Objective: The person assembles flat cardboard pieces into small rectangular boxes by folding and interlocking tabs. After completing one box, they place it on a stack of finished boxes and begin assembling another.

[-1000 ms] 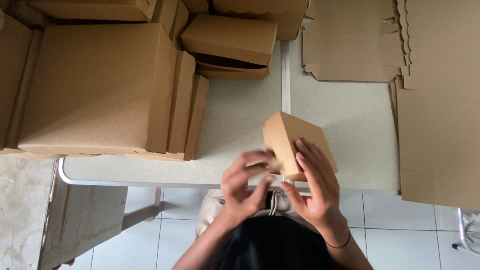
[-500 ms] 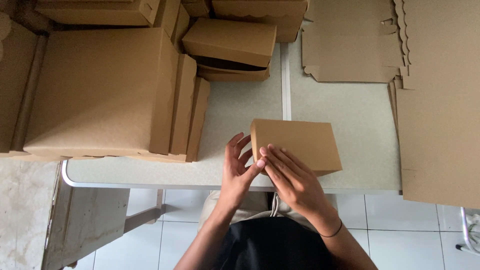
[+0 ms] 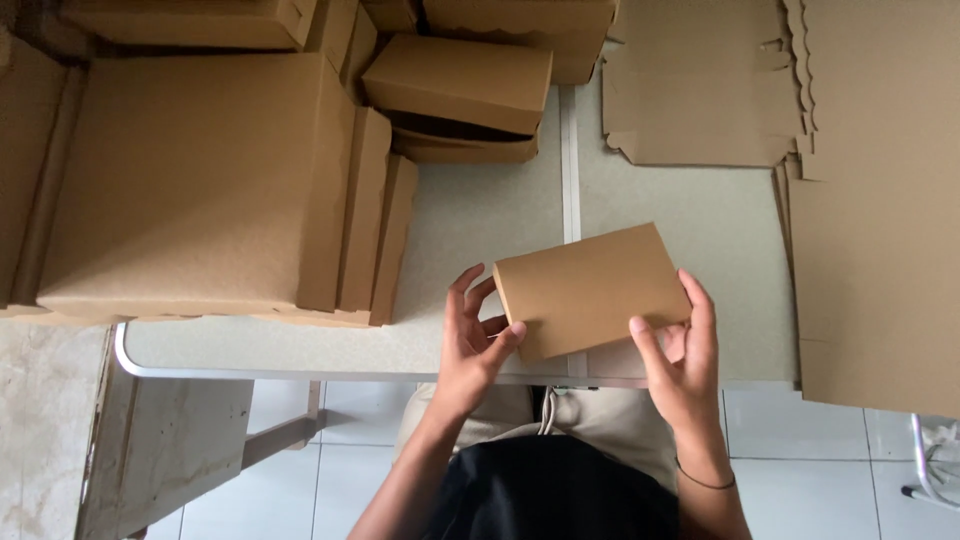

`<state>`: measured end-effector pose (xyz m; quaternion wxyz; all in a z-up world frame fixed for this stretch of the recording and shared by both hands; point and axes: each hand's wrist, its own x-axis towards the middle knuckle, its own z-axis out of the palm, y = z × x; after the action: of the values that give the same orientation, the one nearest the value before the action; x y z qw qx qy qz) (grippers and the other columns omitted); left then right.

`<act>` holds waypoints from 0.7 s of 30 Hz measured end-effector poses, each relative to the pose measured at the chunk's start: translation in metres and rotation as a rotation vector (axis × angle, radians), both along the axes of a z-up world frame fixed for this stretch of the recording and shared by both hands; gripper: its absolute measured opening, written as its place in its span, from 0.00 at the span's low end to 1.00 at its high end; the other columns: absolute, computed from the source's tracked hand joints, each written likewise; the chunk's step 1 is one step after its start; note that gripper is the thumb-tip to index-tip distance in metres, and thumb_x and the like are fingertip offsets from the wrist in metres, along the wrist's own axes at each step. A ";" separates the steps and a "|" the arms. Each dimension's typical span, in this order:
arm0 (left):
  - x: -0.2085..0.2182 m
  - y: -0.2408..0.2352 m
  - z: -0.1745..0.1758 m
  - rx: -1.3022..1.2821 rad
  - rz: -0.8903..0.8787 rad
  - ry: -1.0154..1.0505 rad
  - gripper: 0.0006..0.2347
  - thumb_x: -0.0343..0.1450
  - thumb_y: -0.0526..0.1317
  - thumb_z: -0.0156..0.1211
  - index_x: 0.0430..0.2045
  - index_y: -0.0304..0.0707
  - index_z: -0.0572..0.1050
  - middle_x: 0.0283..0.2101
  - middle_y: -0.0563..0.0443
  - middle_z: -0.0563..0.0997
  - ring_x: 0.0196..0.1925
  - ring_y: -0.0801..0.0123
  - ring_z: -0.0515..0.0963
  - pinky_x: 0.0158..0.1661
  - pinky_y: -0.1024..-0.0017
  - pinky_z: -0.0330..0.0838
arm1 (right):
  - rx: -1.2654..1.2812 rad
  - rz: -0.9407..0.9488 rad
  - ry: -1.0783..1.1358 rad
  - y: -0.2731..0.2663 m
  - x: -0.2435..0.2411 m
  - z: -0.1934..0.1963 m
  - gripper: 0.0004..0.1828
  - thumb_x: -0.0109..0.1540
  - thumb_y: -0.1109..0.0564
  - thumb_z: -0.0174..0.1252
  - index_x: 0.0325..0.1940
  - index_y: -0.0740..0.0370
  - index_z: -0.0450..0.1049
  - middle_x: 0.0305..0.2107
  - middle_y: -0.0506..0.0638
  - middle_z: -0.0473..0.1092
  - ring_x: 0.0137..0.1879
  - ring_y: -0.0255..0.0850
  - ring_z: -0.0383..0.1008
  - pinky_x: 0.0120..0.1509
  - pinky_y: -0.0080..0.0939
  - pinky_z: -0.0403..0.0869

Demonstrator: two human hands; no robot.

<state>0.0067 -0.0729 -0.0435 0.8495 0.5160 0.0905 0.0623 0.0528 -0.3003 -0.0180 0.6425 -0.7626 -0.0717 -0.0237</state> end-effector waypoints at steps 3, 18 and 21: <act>0.000 -0.007 0.013 0.080 -0.019 -0.034 0.39 0.70 0.31 0.62 0.74 0.38 0.41 0.68 0.30 0.62 0.62 0.34 0.72 0.55 0.41 0.74 | 0.132 -0.068 0.098 0.002 -0.003 0.012 0.42 0.63 0.67 0.54 0.77 0.70 0.43 0.63 0.66 0.58 0.66 0.55 0.66 0.74 0.63 0.64; -0.014 -0.033 -0.031 0.278 0.201 -0.350 0.48 0.58 0.36 0.81 0.65 0.32 0.44 0.59 0.39 0.72 0.62 0.58 0.71 0.62 0.56 0.67 | 0.487 -0.033 0.094 -0.011 0.011 -0.011 0.19 0.68 0.51 0.56 0.58 0.65 0.71 0.37 0.54 0.71 0.45 0.43 0.78 0.53 0.50 0.83; -0.019 -0.042 0.004 0.380 0.249 -0.370 0.41 0.68 0.46 0.72 0.66 0.39 0.44 0.57 0.38 0.63 0.59 0.56 0.69 0.57 0.61 0.73 | 0.539 -0.091 0.173 -0.007 0.005 -0.012 0.29 0.63 0.44 0.63 0.57 0.70 0.70 0.47 0.55 0.74 0.53 0.46 0.75 0.45 0.40 0.79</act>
<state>-0.0126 -0.1148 -0.0396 0.7254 0.6308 -0.0167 0.2750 0.0582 -0.3077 -0.0303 0.8240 -0.5659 0.0267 -0.0058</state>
